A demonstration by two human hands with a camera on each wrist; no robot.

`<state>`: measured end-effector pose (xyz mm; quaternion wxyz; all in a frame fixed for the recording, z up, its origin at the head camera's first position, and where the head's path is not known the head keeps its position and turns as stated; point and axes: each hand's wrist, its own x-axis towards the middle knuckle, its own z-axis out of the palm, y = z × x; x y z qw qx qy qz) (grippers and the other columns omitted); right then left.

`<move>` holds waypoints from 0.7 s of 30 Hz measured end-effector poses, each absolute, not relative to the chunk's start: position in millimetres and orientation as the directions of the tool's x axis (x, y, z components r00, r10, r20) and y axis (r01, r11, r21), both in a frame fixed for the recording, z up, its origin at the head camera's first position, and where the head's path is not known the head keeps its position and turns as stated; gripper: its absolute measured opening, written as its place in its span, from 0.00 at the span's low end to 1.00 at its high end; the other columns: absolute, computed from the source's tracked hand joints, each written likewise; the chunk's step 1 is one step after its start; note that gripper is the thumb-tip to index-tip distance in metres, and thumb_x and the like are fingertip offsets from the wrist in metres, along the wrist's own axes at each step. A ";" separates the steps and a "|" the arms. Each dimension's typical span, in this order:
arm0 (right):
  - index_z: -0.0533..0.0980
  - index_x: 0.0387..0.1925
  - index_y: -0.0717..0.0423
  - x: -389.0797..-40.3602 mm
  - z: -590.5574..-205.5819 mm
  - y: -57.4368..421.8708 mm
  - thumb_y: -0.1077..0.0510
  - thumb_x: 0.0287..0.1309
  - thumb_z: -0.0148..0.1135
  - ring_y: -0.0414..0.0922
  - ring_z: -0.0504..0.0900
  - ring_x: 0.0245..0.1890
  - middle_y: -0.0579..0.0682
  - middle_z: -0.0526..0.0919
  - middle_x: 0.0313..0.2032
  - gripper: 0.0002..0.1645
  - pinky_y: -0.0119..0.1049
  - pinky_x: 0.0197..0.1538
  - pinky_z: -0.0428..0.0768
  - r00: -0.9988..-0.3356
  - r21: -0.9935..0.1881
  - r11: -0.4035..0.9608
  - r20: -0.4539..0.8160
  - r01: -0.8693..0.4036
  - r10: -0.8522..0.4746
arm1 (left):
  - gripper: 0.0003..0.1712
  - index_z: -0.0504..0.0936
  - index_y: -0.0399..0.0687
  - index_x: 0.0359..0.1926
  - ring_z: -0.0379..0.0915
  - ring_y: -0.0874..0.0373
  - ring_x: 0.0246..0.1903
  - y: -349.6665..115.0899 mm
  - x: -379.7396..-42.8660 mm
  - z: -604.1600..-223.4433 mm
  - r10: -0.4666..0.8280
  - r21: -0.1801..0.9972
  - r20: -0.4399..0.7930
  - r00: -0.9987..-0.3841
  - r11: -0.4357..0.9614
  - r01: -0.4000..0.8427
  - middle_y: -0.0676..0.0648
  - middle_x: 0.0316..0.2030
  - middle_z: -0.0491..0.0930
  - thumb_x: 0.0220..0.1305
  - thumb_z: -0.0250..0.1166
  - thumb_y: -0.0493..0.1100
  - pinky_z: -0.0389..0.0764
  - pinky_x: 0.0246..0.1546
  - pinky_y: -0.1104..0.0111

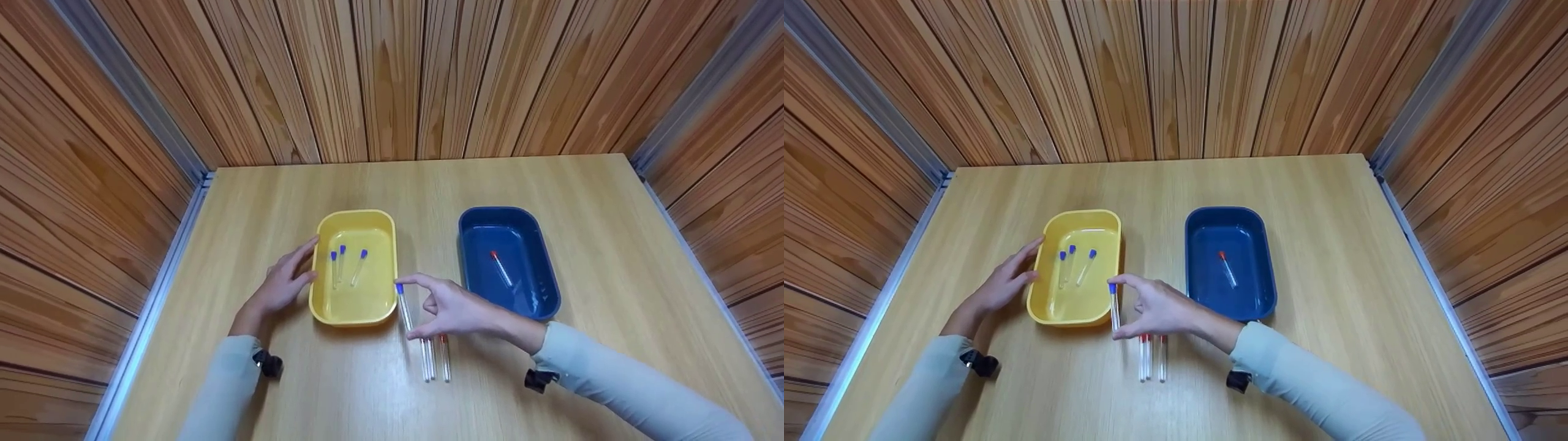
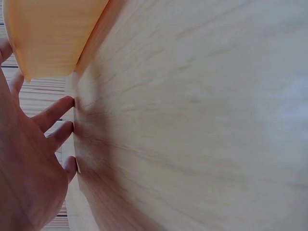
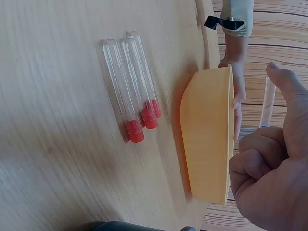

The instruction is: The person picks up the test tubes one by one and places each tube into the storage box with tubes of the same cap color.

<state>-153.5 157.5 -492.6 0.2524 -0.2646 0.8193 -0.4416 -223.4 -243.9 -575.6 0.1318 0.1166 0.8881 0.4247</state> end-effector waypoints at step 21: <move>0.65 0.86 0.48 -181.0 -490.7 129.8 0.50 0.63 0.86 0.39 0.63 0.19 0.40 0.65 0.19 0.57 0.27 0.26 0.60 -0.750 -0.884 0.442 -0.187 -0.153 -0.635 | 0.43 0.49 0.75 0.92 0.46 0.36 0.92 -242.2 -224.9 -574.2 0.314 0.752 -0.131 -0.940 0.649 0.112 0.50 0.93 0.53 0.87 0.58 0.58 0.39 0.86 0.25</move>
